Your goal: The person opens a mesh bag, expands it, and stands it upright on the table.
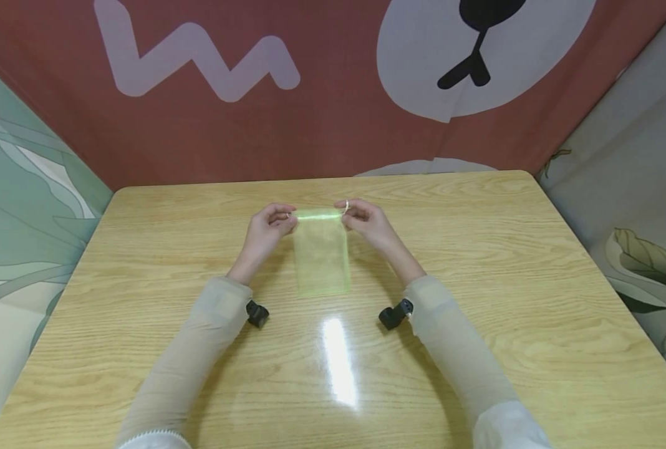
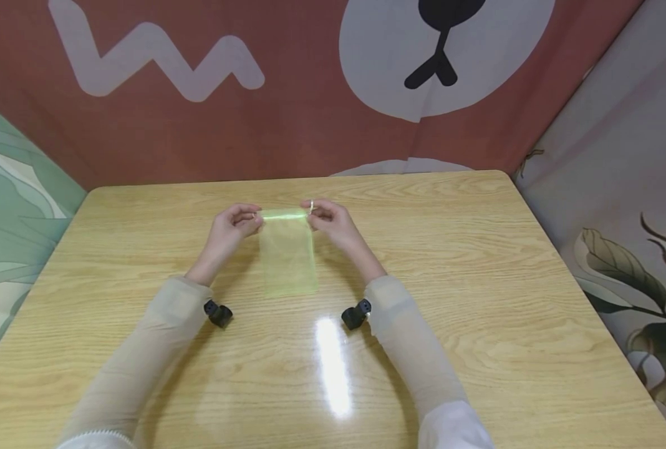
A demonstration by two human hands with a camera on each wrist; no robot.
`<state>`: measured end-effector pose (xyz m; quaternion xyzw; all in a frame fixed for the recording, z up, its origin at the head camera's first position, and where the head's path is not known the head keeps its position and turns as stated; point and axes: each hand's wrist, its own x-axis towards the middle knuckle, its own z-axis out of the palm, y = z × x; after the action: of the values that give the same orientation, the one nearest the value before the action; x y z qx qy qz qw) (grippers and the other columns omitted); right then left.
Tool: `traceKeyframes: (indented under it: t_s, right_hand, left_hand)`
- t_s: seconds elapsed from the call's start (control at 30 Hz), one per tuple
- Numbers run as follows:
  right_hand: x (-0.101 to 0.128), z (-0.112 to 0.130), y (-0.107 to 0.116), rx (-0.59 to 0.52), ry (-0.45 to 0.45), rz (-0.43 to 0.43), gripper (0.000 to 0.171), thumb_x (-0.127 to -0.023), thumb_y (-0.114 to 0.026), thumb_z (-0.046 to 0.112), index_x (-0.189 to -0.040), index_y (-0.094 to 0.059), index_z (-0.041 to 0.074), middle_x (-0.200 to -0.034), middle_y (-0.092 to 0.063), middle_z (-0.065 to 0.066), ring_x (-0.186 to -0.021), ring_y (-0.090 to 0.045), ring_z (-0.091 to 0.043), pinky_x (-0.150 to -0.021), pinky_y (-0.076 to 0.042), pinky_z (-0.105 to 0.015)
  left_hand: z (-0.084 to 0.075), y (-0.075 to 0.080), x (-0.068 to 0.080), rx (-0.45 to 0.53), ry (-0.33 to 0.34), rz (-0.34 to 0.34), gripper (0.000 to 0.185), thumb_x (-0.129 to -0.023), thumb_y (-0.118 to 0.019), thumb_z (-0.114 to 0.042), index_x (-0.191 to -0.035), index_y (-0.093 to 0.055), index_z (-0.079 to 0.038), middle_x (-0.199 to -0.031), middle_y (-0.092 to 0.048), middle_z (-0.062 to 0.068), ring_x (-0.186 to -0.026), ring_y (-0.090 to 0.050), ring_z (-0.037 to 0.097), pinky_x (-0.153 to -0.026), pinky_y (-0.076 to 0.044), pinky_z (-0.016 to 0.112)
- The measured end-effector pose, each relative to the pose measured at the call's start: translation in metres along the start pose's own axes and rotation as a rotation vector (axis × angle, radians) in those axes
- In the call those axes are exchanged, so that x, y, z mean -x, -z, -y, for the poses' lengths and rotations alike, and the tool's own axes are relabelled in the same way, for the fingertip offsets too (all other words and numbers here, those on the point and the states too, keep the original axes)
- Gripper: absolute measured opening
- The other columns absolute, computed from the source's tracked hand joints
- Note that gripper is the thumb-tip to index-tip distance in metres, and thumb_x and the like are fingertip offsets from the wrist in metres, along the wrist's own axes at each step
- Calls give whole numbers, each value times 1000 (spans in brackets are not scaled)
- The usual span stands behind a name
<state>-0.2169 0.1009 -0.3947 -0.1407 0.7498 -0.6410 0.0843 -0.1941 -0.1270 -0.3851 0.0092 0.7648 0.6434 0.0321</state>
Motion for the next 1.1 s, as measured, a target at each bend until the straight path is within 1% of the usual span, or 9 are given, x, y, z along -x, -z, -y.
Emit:
traceKeyframes:
  t_s: [0.07,0.17,0.23,0.37,0.47,0.67,0.83,0.97,1.1]
  right_hand:
    - [0,-1,0,24,6,38,31,-96,-50,4,-126,-57,-1,-108,-63,1,-81,-54,-9,-80,-52,-31]
    - [0,1,1,44,-8,86,36,-94,-46,5,-129,-55,2,-125,-55,-8,-89,-54,-12,-85,-52,-36]
    - [0,3,0,53,-29,102,37,-94,-49,7,-130,-54,2,-127,-53,-13,-96,-55,-14,-88,-51,-38]
    - [1,6,-2,81,-75,102,34,-93,-59,11,-126,-55,2,-122,-53,-12,-101,-57,-19,-87,-52,-31]
    - [1,7,-4,95,-88,85,27,-91,-63,9,-116,-58,0,-113,-56,-8,-95,-60,-16,-82,-53,-27]
    - [0,4,-4,108,-73,87,8,-94,-59,10,-97,-57,3,-87,-57,2,-77,-58,-11,-76,-53,-34]
    - [0,3,-3,80,-64,127,6,-96,-55,9,-93,-52,6,-74,-57,6,-74,-56,-21,-76,-52,-42]
    - [0,2,-3,51,-68,123,9,-96,-55,8,-89,-49,7,-72,-59,7,-72,-58,-13,-74,-52,-37]
    - [0,4,-3,58,-79,112,7,-95,-58,10,-93,-54,4,-74,-61,9,-70,-58,-5,-74,-53,-36]
  left_hand:
    - [0,0,0,6,-1,3,28,-94,-59,-6,-119,-57,5,-89,-58,-4,-77,-60,-1,-77,-55,14]
    - [0,-1,2,16,0,9,29,-94,-59,-6,-119,-56,6,-89,-58,-4,-77,-60,-1,-78,-55,15]
    - [0,-1,2,21,1,9,28,-94,-59,-6,-119,-56,6,-90,-58,-4,-77,-60,-1,-78,-55,15]
    - [1,-1,2,8,0,6,28,-94,-59,-6,-119,-56,6,-90,-58,-4,-77,-59,-1,-77,-55,14]
    - [1,-1,1,-6,-4,4,29,-94,-59,-6,-120,-56,7,-90,-59,-4,-76,-59,-2,-76,-54,13]
    - [1,-2,1,7,5,-2,28,-94,-58,-4,-119,-56,8,-91,-59,-1,-76,-59,-3,-75,-54,12]
    - [0,-3,0,5,0,12,28,-94,-57,-3,-120,-56,9,-94,-59,3,-77,-59,-2,-75,-55,13]
    - [0,-3,1,-29,-12,18,27,-95,-56,-4,-119,-58,7,-92,-60,2,-76,-59,-2,-75,-54,12]
    - [1,-2,1,-74,-23,52,31,-96,-56,-11,-123,-59,3,-91,-58,1,-77,-58,0,-77,-55,16]
